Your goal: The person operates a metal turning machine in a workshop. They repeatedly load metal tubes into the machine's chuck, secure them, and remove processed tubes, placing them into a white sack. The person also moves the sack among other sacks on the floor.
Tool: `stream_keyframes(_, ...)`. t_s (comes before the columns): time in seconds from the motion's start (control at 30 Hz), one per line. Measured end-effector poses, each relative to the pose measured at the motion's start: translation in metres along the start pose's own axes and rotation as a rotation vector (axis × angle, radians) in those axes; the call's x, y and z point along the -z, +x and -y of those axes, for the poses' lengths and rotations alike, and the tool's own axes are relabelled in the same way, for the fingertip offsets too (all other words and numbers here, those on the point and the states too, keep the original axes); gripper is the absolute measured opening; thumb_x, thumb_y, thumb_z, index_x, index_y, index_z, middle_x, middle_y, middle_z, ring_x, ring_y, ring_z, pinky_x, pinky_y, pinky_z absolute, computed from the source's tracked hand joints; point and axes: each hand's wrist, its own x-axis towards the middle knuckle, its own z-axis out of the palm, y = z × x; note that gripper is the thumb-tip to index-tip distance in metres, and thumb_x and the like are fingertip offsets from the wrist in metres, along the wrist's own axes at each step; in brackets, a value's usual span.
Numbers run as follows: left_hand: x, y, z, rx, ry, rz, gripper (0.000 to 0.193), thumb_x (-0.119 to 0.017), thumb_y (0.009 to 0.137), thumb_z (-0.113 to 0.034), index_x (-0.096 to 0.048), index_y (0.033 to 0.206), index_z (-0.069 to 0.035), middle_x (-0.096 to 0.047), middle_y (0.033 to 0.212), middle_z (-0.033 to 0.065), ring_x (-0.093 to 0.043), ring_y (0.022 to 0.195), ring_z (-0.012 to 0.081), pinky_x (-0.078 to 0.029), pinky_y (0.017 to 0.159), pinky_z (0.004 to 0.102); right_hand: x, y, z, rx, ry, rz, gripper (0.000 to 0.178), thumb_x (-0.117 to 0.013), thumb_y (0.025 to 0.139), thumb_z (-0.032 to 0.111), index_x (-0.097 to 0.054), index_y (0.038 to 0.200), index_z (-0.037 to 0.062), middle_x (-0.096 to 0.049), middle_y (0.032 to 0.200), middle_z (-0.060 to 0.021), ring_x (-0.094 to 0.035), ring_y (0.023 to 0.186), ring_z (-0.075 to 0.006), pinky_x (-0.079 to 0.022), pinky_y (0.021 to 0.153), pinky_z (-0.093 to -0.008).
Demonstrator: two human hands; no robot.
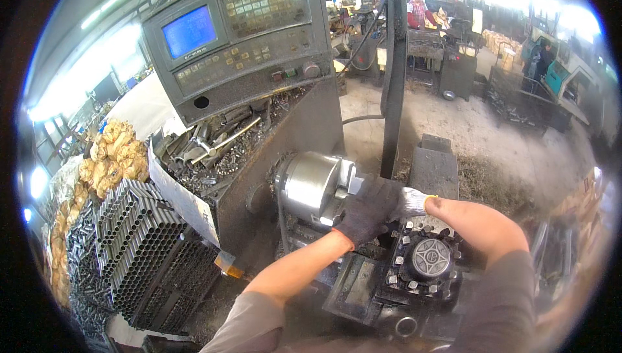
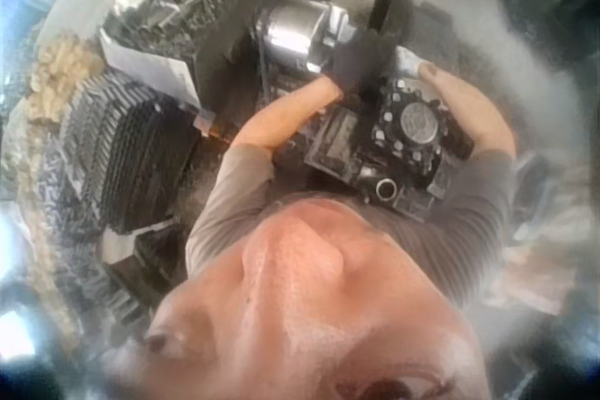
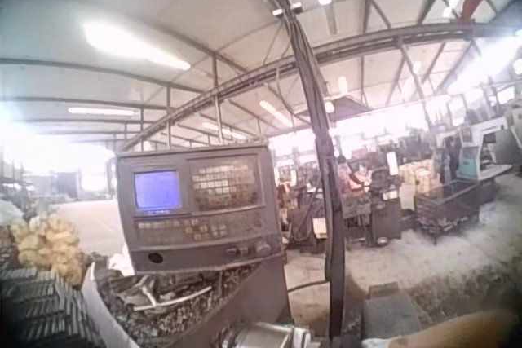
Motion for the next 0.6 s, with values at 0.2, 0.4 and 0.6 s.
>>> stream_keyframes(0.2, 0.002, 0.013, 0.001, 0.064, -0.055, 0.158, 0.069, -0.081, 0.073, -0.040, -0.063, 0.130, -0.005, -0.056, 0.133, 0.0200, -0.044, 0.138, 0.0428, -0.021, 0.126, 0.0652, 0.063, -0.019, 0.023, -0.697, 0.768, 0.607, 0.038, -0.060, 0.104, 0.025, -0.071, 0.135, 0.0071, -0.069, 0.137, -0.0116, -0.065, 0.127, -0.0238, -0.050, 0.109, -0.0415)
stream_keyframes(0.4, 0.003, 0.014, -0.001, 0.047, 0.076, 0.147, 0.064, -0.072, 0.080, -0.035, -0.061, 0.134, -0.002, -0.057, 0.134, 0.0219, -0.045, 0.138, 0.0423, -0.021, 0.126, 0.0644, 0.058, 0.009, 0.051, -0.794, 0.142, 0.591, 0.049, -0.061, 0.101, 0.046, -0.073, 0.123, 0.0030, -0.075, 0.107, -0.0146, -0.069, 0.099, -0.0223, -0.053, 0.086, -0.0393)
stream_keyframes(0.6, -0.009, 0.012, 0.000, 0.053, -0.197, 0.119, 0.053, -0.066, 0.081, -0.022, -0.064, 0.131, -0.005, -0.058, 0.139, 0.0240, -0.048, 0.136, 0.0456, -0.026, 0.125, 0.0602, 0.048, -0.135, 0.047, -0.507, 0.008, -0.134, 0.022, -0.080, 0.087, 0.024, -0.073, 0.083, 0.0040, -0.070, 0.074, -0.0145, -0.064, 0.065, -0.0358, -0.050, 0.059, -0.0472)
